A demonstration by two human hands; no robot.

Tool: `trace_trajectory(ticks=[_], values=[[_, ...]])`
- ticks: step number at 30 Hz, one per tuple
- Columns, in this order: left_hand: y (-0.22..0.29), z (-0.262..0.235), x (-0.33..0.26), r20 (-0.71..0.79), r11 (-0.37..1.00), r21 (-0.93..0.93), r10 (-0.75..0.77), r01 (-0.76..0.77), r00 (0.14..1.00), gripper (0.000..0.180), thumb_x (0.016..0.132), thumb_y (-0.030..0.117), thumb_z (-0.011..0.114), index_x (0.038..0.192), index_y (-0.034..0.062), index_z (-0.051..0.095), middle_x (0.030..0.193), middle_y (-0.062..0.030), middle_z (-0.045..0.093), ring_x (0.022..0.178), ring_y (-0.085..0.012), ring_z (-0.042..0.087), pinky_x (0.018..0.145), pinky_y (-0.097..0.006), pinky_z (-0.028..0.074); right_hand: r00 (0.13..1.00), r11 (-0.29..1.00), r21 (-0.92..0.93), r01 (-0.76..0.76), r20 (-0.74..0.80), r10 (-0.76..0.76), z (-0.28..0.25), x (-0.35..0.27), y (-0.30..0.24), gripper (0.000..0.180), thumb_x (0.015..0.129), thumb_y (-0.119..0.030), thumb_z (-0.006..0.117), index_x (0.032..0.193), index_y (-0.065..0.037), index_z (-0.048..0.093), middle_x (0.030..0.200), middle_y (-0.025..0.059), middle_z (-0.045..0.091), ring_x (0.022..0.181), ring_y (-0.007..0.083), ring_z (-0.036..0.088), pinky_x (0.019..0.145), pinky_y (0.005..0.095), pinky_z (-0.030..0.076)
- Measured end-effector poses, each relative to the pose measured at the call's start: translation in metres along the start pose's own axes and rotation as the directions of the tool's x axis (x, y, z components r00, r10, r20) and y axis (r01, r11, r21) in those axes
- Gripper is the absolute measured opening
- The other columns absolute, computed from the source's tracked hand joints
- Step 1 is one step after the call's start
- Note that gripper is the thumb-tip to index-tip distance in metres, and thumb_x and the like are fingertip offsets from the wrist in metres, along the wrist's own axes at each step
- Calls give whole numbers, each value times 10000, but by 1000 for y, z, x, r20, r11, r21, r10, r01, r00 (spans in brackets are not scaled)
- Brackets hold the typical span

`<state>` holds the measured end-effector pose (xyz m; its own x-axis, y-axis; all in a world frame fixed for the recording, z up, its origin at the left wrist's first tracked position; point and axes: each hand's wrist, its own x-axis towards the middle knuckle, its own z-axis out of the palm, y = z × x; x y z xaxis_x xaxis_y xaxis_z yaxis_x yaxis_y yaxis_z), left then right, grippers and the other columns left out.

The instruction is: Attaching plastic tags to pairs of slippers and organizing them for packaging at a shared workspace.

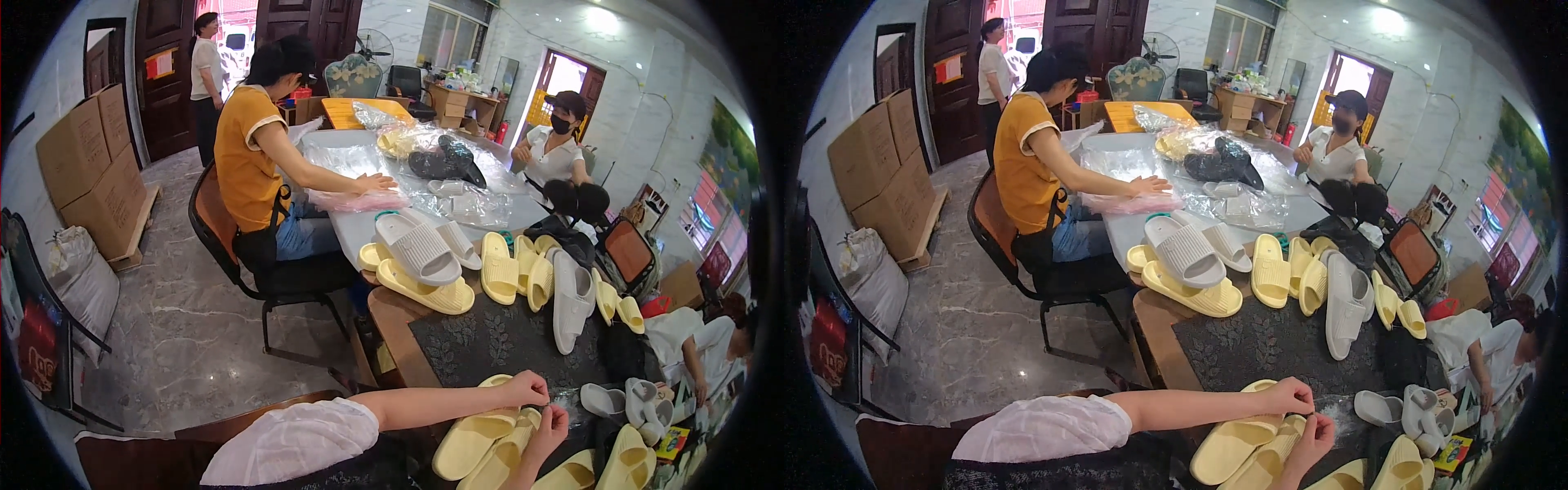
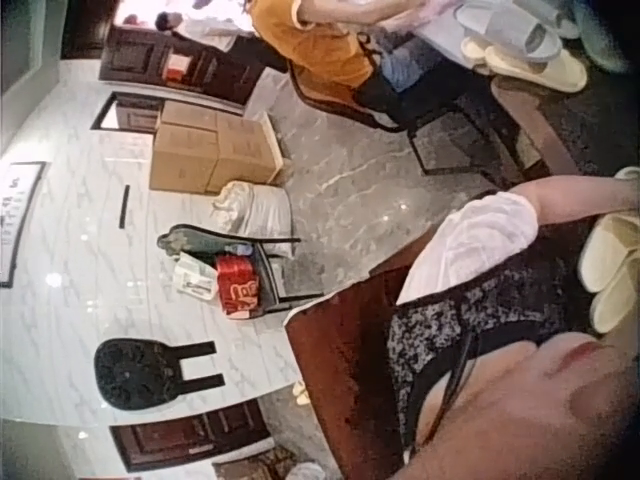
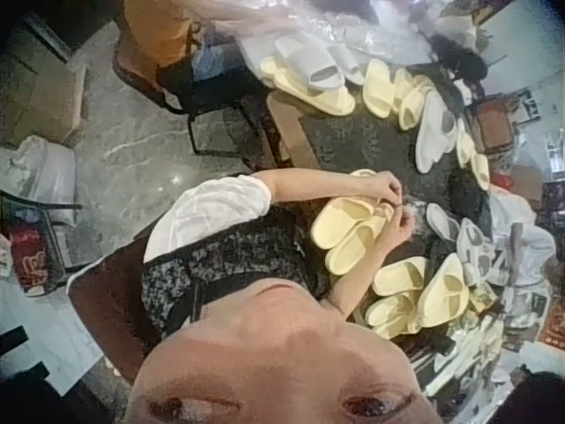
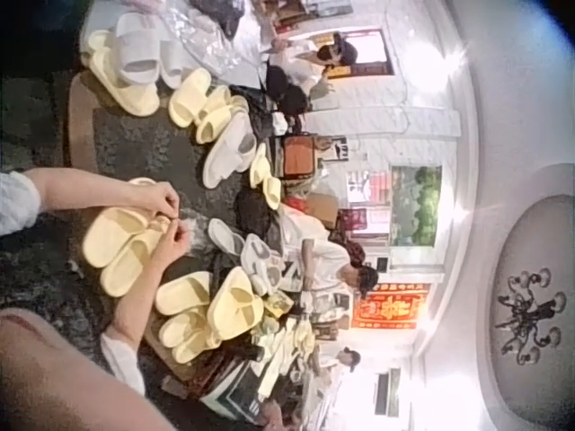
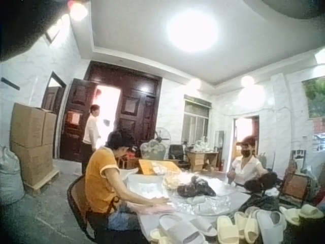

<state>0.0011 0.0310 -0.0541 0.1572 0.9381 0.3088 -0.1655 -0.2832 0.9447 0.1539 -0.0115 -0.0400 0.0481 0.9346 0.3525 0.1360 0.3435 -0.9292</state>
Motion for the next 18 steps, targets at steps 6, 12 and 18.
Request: trace_trajectory(ticks=[6,12,18], values=[[-6,0,1,9,999,-42,-21,21,1000,166,729,175,733,780,19,705,702,-31,679,654,-80,600,613,-262,484,999,999,10,-39,3,39,-1,0,2,50,883,-31,606,872,0,568,829,16,560,763,93,493,703,238,422],[-3,7,-1,5,1000,-27,13,-13,1000,163,740,162,727,789,9,704,695,-29,674,654,-79,599,613,-257,483,998,994,93,-55,-35,59,-3,0,7,51,879,-30,606,883,6,569,840,26,566,763,98,504,694,240,422],[-3,5,0,49,999,-53,-3,6,999,141,746,142,725,796,11,708,696,-24,672,649,-74,591,608,-256,483,1000,1000,22,-11,-29,11,-1,-4,-1,59,894,-43,603,872,-1,569,835,15,558,770,95,494,715,238,426]])
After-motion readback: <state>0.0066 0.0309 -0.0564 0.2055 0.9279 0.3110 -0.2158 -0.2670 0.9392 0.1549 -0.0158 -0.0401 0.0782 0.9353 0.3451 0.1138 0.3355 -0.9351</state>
